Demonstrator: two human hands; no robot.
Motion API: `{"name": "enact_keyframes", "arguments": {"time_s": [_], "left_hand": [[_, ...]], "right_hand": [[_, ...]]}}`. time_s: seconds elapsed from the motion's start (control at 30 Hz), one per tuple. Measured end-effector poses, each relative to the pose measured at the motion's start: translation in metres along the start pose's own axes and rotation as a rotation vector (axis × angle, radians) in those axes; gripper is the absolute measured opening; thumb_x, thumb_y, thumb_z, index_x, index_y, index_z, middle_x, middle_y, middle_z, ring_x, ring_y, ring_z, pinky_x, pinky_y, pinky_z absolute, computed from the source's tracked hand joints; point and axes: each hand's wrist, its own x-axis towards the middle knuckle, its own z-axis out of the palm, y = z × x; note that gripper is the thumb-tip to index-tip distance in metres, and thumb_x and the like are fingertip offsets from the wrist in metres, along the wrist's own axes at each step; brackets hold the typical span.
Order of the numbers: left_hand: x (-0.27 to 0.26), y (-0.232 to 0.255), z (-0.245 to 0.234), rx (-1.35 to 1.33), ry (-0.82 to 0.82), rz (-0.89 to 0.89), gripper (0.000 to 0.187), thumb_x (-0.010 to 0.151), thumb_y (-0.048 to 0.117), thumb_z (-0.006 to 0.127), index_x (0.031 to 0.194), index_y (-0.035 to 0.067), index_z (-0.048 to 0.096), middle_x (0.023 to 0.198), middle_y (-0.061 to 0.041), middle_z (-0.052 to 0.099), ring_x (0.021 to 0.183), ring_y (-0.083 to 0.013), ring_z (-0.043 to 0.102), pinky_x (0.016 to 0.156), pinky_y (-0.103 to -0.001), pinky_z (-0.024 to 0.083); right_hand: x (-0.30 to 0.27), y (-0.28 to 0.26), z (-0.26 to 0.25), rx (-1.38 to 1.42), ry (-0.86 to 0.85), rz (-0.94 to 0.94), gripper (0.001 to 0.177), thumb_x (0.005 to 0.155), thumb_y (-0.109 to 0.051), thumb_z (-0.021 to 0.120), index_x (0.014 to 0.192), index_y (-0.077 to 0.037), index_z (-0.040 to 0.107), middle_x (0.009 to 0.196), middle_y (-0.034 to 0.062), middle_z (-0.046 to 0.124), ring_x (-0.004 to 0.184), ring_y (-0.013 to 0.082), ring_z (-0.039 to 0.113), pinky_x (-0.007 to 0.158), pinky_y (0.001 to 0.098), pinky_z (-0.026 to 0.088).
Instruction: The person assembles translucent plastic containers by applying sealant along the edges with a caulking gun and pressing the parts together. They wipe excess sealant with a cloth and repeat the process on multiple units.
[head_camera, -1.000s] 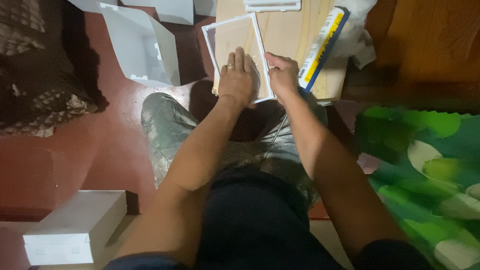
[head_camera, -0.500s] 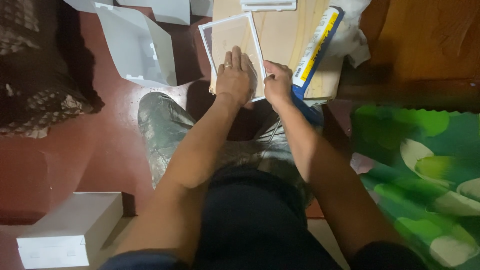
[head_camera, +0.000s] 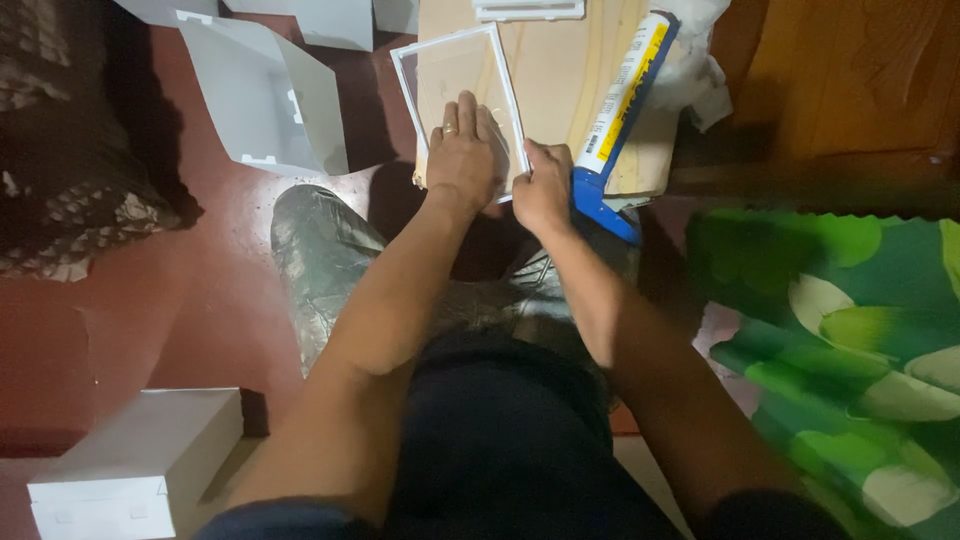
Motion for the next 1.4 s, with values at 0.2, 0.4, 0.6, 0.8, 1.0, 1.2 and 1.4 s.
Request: {"name": "enact_keyframes", "arguments": {"time_s": [0.2, 0.4, 0.6, 0.8, 1.0, 1.2, 1.4], "left_hand": [[-0.018, 0.008, -0.032, -0.027, -0.144, 0.000, 0.130, 0.065, 0.025, 0.097, 0.159, -0.006, 0.013, 0.169, -0.023, 0.005, 0.156, -0.0374, 0.011, 0.125, -0.046, 0.022], [-0.009, 0.002, -0.013, -0.026, -0.041, 0.026, 0.133, 0.060, 0.026, 0.099, 0.157, -0.007, 0.014, 0.168, -0.025, 0.007, 0.155, -0.0396, 0.012, 0.123, -0.049, 0.024], [-0.008, 0.000, -0.012, 0.000, -0.108, 0.011, 0.136, 0.059, 0.029, 0.099, 0.159, -0.004, 0.014, 0.169, -0.022, 0.007, 0.156, -0.0373, 0.012, 0.125, -0.046, 0.024], [-0.011, 0.005, -0.023, 0.006, -0.085, 0.025, 0.138, 0.057, 0.029, 0.100, 0.159, -0.004, 0.013, 0.167, -0.023, 0.006, 0.154, -0.0383, 0.012, 0.123, -0.048, 0.024], [0.005, -0.010, 0.029, -0.008, 0.111, 0.079, 0.114, 0.067, 0.031, 0.087, 0.154, -0.007, 0.023, 0.166, -0.026, 0.015, 0.153, -0.0424, 0.019, 0.121, -0.050, 0.028], [-0.033, -0.003, -0.018, 0.041, -0.053, 0.111, 0.124, 0.068, 0.040, 0.093, 0.156, -0.007, 0.019, 0.162, -0.027, 0.015, 0.151, -0.0415, 0.017, 0.125, -0.048, 0.019], [-0.029, -0.023, 0.030, -0.127, 0.258, 0.215, 0.103, 0.076, 0.041, 0.086, 0.149, -0.008, 0.033, 0.154, -0.028, 0.032, 0.144, -0.0439, 0.029, 0.121, -0.050, 0.024]], "right_hand": [[0.001, -0.017, -0.035, -0.234, -0.211, -0.009, 0.036, 0.080, 0.002, 0.063, 0.115, 0.007, 0.070, 0.117, 0.0243, 0.059, 0.116, 0.0384, 0.057, 0.106, 0.0409, 0.047], [0.032, -0.035, -0.055, -0.281, -0.218, -0.176, 0.062, 0.077, 0.001, 0.065, 0.139, 0.003, 0.057, 0.123, 0.0261, 0.057, 0.117, 0.0425, 0.054, 0.100, 0.0459, 0.044], [0.045, -0.041, -0.061, -0.418, -0.376, -0.221, 0.062, 0.087, -0.007, 0.061, 0.149, -0.009, 0.054, 0.123, 0.0215, 0.059, 0.118, 0.0379, 0.055, 0.102, 0.0459, 0.047], [0.005, -0.047, -0.077, -0.905, -0.362, -0.498, 0.053, 0.091, -0.017, 0.061, 0.143, -0.003, 0.059, 0.120, 0.0212, 0.060, 0.116, 0.0401, 0.053, 0.095, 0.0505, 0.044], [-0.015, -0.055, -0.103, -0.691, -0.338, -0.405, 0.039, 0.081, -0.017, 0.062, 0.118, -0.011, 0.071, 0.121, 0.0179, 0.062, 0.117, 0.0347, 0.052, 0.100, 0.0524, 0.038], [-0.022, 0.023, -0.120, 1.037, -0.350, 0.383, 0.039, 0.092, -0.004, 0.056, 0.129, 0.001, 0.069, 0.124, 0.0142, 0.066, 0.103, 0.0228, 0.062, 0.092, 0.0387, 0.051], [-0.023, 0.016, -0.135, 1.439, -0.421, 0.426, 0.042, 0.092, 0.003, 0.052, 0.133, 0.008, 0.064, 0.117, 0.0157, 0.068, 0.103, 0.0225, 0.065, 0.088, 0.0352, 0.054]]}}
